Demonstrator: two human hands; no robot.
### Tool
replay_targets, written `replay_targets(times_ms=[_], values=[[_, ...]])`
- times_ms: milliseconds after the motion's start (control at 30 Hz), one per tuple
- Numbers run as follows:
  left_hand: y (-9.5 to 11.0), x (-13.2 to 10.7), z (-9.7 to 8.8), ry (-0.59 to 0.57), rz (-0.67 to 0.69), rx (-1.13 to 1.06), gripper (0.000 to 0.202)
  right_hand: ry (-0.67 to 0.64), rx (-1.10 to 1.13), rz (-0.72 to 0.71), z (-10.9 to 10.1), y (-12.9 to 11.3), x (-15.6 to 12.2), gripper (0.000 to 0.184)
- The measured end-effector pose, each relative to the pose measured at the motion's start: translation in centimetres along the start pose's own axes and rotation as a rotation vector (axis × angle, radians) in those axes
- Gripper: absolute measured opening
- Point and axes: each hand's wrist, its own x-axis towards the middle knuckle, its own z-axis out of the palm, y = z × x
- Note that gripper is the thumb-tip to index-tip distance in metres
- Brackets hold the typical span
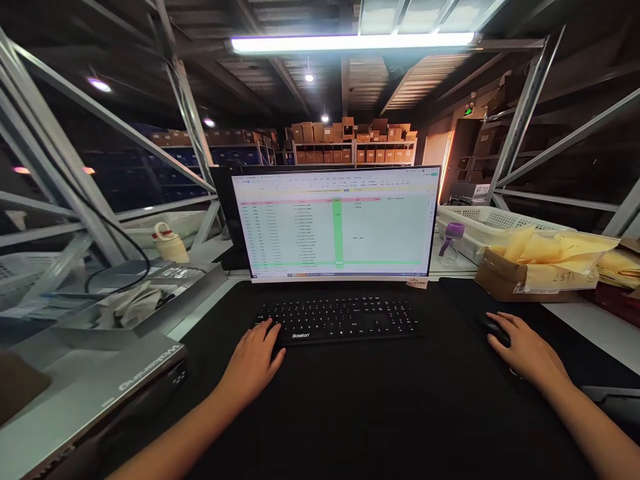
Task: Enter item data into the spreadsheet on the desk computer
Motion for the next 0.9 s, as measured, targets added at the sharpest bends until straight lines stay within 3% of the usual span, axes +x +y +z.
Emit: replay_targets(times_ms=[300, 600, 767, 900], values=[[0.1, -0.2, -0.3, -0.010, 0.004, 0.026, 0.047, -0.008, 0.009, 0.014, -0.9, -0.8, 0.0, 0.069], [0.2, -0.5, -0.8, -0.039, -0.007, 0.010, 0.047, 0.046, 0.008, -0.036, 1.6, 2.3, 1.0, 0.059], [0.3, -0.6, -1.2, -0.065, -0.006, 0.007, 0.047, -0.006, 0.016, -0.037, 1.5, 2.3, 0.9, 0.071], [0.3, -0.6, -1.3, -0.075, -0.011, -0.007, 0.048, 0.012, 0.021, -0.040, 1.3, 2.2, 1.0, 0.066]])
